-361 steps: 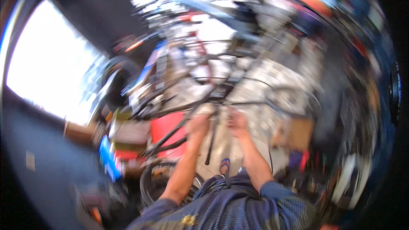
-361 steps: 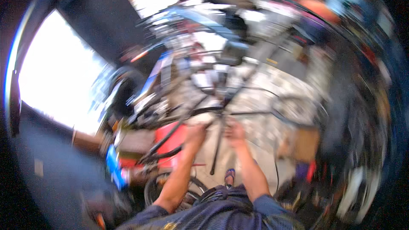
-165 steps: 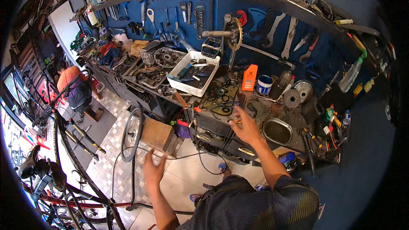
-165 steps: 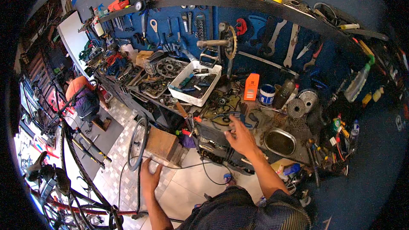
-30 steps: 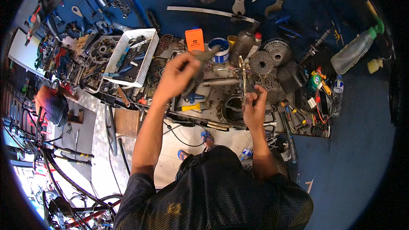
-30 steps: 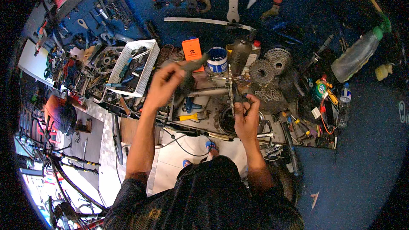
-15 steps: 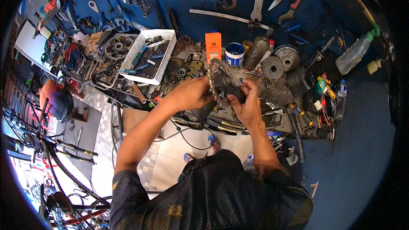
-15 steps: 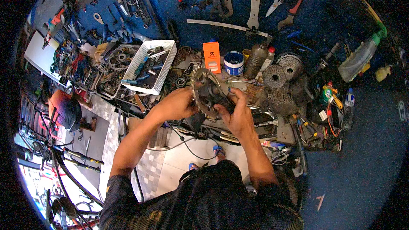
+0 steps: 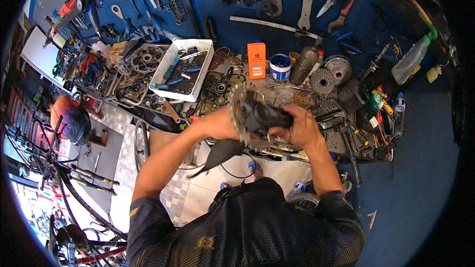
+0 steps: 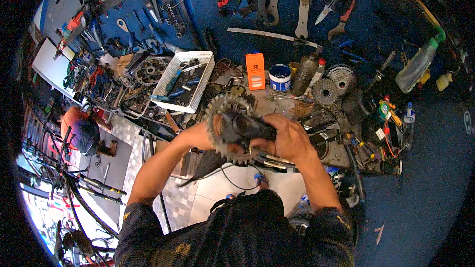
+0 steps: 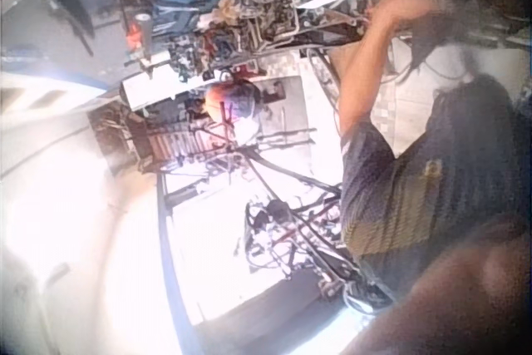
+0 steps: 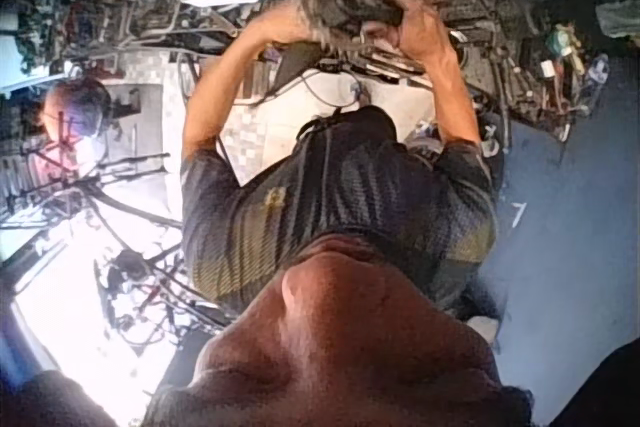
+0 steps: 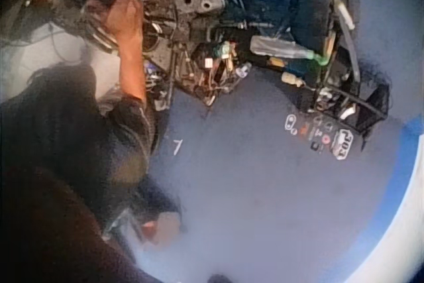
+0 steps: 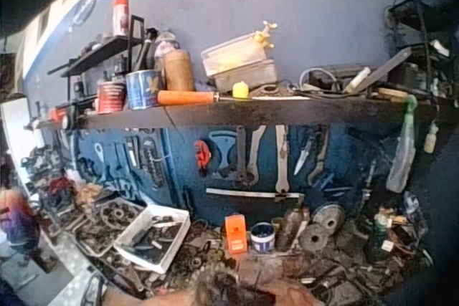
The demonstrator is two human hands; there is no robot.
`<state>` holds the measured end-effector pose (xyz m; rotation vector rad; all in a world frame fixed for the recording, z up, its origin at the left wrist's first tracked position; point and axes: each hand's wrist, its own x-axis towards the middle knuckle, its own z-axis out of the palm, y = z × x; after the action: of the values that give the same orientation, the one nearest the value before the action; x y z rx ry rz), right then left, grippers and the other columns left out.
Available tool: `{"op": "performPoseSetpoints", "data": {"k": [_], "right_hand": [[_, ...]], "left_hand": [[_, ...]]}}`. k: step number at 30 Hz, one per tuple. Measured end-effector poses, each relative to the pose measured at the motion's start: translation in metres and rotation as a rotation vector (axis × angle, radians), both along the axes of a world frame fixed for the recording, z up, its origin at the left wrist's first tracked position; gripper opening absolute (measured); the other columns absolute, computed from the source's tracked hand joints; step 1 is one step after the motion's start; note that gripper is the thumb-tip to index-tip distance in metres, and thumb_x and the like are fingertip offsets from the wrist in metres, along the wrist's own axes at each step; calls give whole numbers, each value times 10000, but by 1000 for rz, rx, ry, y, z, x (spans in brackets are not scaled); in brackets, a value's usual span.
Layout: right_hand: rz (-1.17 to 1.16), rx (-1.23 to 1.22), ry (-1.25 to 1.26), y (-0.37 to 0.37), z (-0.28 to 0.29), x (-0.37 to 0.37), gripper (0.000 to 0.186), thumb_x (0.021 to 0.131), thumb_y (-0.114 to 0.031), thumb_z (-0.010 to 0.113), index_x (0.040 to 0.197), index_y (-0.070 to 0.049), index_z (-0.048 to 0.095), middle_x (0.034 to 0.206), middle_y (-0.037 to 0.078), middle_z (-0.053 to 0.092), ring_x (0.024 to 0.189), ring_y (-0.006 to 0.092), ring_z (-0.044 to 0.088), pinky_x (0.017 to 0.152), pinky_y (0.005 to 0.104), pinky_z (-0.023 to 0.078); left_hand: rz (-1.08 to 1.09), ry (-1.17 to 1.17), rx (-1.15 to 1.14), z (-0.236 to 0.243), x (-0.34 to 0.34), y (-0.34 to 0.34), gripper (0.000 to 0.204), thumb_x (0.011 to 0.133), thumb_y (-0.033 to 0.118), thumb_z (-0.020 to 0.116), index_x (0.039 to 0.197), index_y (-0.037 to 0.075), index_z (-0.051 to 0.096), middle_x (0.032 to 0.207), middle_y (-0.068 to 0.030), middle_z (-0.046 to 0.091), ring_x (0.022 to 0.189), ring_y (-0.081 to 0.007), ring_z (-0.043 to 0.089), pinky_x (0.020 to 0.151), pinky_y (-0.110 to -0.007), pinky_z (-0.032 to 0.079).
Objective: The person removes a bicycle crankset from a Specialized frame mounted on a repair stand, then uses a grease gun to apply lubricant to the crank arm and spindle before reinstalling the crankset onto the bottom bracket. The person also handles a small cylindrical part and a screwdriver during the process.
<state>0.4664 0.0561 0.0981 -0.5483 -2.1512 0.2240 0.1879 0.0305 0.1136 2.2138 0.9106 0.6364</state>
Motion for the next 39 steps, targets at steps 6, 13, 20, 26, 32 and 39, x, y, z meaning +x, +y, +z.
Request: {"op": "performPoseSetpoints", "data": {"k": [6,13,20,26,32,39], "right_hand": [[-128,-26,189,1,-26,-11,782,812,-446,852,1266,4,403,963,216,697,829,381,738,727,429,604],[-230,-290,166,-10,-26,-3,745,886,-407,797,1329,15,372,1078,250,707,988,382,738,805,452,589],[-144,-608,442,14,-21,24,450,1056,-229,550,1420,-64,341,959,210,700,714,236,681,584,368,532],[138,-979,903,14,-42,20,406,1082,-203,463,1456,-140,316,821,175,648,487,167,537,402,296,427],[239,-1087,906,4,-44,16,378,1099,-334,446,1450,-271,319,841,199,633,534,203,562,434,307,441],[290,-1077,876,-11,-38,3,304,1090,-177,383,1377,-81,393,861,175,639,513,182,539,421,304,443]], "left_hand": [[553,173,74,30,25,-28,340,751,185,805,1023,22,684,827,-249,710,817,-462,691,753,-513,560],[652,315,147,-3,20,-48,473,804,265,821,1116,-1,584,759,-247,693,756,-448,697,656,-514,562],[736,302,-87,-58,-35,-63,448,856,386,806,1011,-9,661,742,-187,700,669,-358,700,628,-447,549],[888,-802,-531,-35,-51,-45,294,952,320,763,1010,39,699,881,-10,709,772,-124,630,719,-300,517],[509,-1197,-576,3,-39,-41,438,933,28,598,1363,-35,540,1297,-131,648,1203,-228,622,1044,-355,473],[381,-284,326,45,15,-14,343,878,-16,641,1215,49,656,1290,-151,611,1187,-312,613,1046,-389,468]]}}
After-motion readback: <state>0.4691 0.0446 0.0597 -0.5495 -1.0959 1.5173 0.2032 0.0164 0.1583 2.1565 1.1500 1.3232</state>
